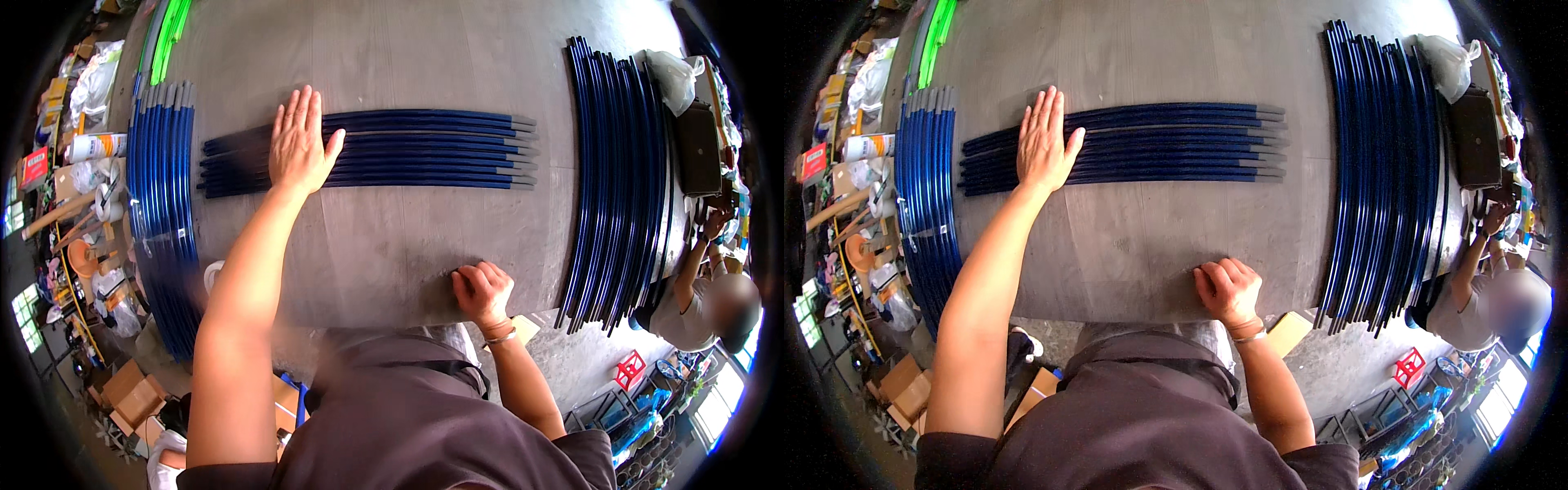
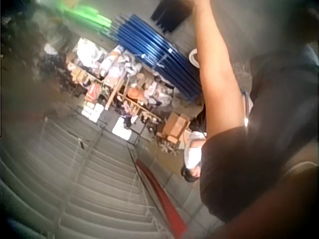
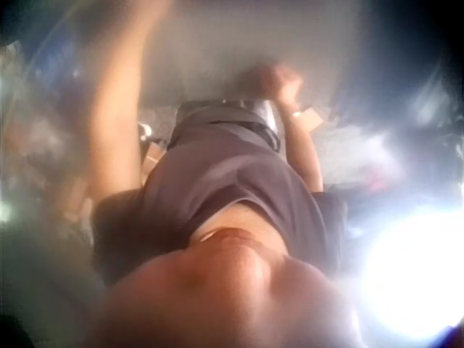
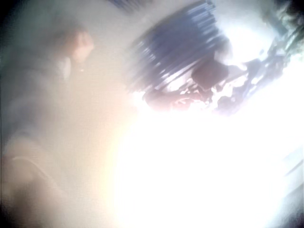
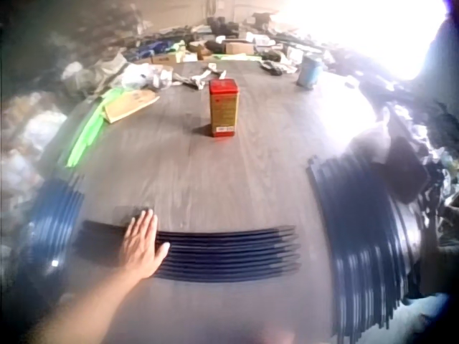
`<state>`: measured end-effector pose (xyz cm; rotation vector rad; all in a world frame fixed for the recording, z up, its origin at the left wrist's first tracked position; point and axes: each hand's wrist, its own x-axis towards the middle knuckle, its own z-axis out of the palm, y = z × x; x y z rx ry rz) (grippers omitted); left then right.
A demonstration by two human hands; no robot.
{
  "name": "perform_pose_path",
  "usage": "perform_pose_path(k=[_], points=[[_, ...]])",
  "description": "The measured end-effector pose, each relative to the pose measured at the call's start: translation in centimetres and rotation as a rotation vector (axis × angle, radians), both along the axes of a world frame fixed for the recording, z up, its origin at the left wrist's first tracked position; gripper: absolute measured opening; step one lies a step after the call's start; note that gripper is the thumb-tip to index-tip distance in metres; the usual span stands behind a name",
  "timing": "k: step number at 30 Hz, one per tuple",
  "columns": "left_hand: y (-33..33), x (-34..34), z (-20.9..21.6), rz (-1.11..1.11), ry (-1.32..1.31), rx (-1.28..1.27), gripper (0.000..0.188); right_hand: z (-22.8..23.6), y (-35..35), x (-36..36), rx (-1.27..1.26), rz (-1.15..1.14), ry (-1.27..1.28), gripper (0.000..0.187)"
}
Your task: The person gathers and aligns multiple blue rods on a workbench, then secures them into a bundle using white tape. The person repeatedly arranges the rods and wraps the tape around the bundle to hold them together.
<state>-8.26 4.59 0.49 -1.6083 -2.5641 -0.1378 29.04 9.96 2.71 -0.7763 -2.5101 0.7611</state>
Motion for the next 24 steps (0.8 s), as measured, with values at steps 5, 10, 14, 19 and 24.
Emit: perform_pose_path(k=[5, 10, 14, 19, 24], points=[[-1.3, 1.2, 0.1, -0.001, 0.003, 0.029, 0.071, -0.1, 0.0, 0.0, 0.007, -0.005, -0.020, 0.018], [-1.0, 0.8, -0.3, -0.010, 0.004, 0.067, 0.072, 0.3, 0.0, -0.4, -0.006, -0.023, -0.037, 0.017], [-0.2, -0.3, -0.6, 0.014, 0.005, 0.039, 0.071, 1.0, -0.4, -1.1, -0.089, -0.055, -0.115, 0.026], [0.6, -0.6, -0.8, 0.022, -0.019, 0.032, 0.070, 2.2, -0.2, -5.6, 0.140, -0.034, -0.185, 0.063], [0.9, -0.4, -0.4, -0.007, -0.048, 0.096, 0.069, 0.6, -0.8, -13.1, 0.113, -0.188, -0.305, 0.085]])
